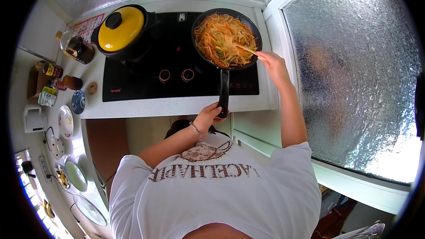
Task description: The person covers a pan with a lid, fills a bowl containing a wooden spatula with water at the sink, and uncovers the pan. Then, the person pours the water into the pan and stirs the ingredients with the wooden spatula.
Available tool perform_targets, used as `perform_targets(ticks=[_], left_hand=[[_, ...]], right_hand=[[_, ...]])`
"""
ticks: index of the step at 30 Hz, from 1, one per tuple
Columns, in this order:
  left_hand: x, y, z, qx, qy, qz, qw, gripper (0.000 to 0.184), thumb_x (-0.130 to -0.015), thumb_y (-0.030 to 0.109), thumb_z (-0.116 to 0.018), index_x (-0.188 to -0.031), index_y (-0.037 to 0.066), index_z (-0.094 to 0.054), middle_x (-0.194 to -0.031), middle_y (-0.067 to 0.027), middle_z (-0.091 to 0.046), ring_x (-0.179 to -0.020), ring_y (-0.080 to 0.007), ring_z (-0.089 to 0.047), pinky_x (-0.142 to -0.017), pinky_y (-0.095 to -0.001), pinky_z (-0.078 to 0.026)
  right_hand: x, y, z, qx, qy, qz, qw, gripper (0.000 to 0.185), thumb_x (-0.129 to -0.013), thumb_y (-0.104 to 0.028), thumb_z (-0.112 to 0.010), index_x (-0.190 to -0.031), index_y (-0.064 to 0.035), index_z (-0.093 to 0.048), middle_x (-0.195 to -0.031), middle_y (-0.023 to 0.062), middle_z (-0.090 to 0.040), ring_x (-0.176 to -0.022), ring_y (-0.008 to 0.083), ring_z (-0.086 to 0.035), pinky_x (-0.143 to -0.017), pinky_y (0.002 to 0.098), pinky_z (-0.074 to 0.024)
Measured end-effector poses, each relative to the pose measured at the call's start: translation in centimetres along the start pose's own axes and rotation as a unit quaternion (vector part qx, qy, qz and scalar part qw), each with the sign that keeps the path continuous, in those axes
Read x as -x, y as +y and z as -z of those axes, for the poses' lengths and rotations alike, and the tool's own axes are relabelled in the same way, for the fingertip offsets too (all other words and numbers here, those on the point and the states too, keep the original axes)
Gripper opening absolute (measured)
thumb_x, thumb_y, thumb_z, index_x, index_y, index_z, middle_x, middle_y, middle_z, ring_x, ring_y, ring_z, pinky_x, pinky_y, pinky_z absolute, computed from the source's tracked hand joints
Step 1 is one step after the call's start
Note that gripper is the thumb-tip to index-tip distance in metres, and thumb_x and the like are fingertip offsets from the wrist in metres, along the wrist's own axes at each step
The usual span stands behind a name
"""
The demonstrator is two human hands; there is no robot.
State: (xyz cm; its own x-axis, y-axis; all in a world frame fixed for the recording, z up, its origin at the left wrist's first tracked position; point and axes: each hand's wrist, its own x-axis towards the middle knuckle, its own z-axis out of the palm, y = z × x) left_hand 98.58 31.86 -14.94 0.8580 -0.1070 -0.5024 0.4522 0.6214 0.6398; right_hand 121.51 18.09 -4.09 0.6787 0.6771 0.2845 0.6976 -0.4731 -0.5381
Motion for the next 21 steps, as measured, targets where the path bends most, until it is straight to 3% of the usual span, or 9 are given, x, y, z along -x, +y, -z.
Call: perform_targets(ticks=[4, 6, 9, 14, 19, 21], left_hand=[[0.1, 0.4, -0.3, 0.01, 0.0, 0.001, 1.0, 0.03, -0.094, 0.016, -0.038, -0.119, 0.004, -0.05, -0.098, -0.0034, -0.061, -0.085, -0.0105, -0.057, -0.074, -0.0243, -0.046], [0.5, 0.8, -0.6, 0.009, 0.013, 0.017, 1.0, 0.033, -0.094, 0.014, -0.039, -0.122, -0.001, -0.045, -0.103, -0.0091, -0.059, -0.084, -0.0125, -0.056, -0.074, -0.0244, -0.048], [0.4, 0.7, -0.5, -0.012, 0.011, 0.013, 1.0, 0.033, -0.094, 0.014, -0.038, -0.122, -0.001, -0.045, -0.103, -0.0093, -0.06, -0.085, -0.0127, -0.056, -0.075, -0.0256, -0.047], [0.2, 0.6, -0.4, -0.003, 0.009, 0.012, 1.0, 0.033, -0.094, 0.014, -0.038, -0.122, -0.001, -0.045, -0.101, -0.0087, -0.06, -0.086, -0.0132, -0.056, -0.077, -0.0266, -0.046], [0.4, 0.7, -0.5, -0.012, 0.012, 0.012, 1.0, 0.033, -0.093, 0.014, -0.038, -0.122, 0.0, -0.045, -0.102, -0.0087, -0.06, -0.086, -0.0133, -0.056, -0.077, -0.0258, -0.047], [0.2, 0.5, -0.4, 0.005, 0.01, 0.015, 1.0, 0.032, -0.093, 0.014, -0.039, -0.122, 0.001, -0.046, -0.103, -0.0088, -0.06, -0.086, -0.013, -0.056, -0.076, -0.0255, -0.047]], right_hand=[[1.2, -0.9, 3.3, 0.003, -0.072, -0.027, 0.997, 0.018, -0.082, -0.008, -0.058, -0.099, -0.0018, -0.062, -0.091, 0.0149, -0.063, -0.082, 0.0292, -0.06, -0.073, 0.0328, -0.0476], [0.8, -0.7, 3.0, 0.004, -0.095, -0.019, 0.995, 0.017, -0.082, -0.008, -0.058, -0.098, -0.0012, -0.061, -0.09, 0.0148, -0.063, -0.082, 0.0289, -0.06, -0.072, 0.0325, -0.0475], [0.3, -0.5, 1.3, -0.005, -0.072, 0.031, 0.997, 0.017, -0.083, -0.008, -0.058, -0.097, -0.0003, -0.062, -0.09, 0.0151, -0.063, -0.082, 0.0274, -0.061, -0.072, 0.0322, -0.0476], [-0.2, -0.3, 2.9, -0.004, 0.046, -0.086, 0.995, 0.017, -0.083, -0.008, -0.058, -0.098, -0.0013, -0.063, -0.089, 0.0151, -0.064, -0.081, 0.0277, -0.062, -0.072, 0.0324, -0.0482], [-1.3, 4.3, -1.4, 0.037, 0.114, -0.066, 0.991, 0.016, -0.083, -0.008, -0.058, -0.097, -0.0019, -0.063, -0.089, 0.0156, -0.064, -0.078, 0.0269, -0.063, -0.069, 0.031, -0.0491], [-1.3, 4.4, -2.3, -0.008, 0.117, -0.093, 0.989, 0.017, -0.083, -0.009, -0.057, -0.097, -0.002, -0.063, -0.086, 0.0149, -0.065, -0.074, 0.0223, -0.064, -0.067, 0.0291, -0.0491]])
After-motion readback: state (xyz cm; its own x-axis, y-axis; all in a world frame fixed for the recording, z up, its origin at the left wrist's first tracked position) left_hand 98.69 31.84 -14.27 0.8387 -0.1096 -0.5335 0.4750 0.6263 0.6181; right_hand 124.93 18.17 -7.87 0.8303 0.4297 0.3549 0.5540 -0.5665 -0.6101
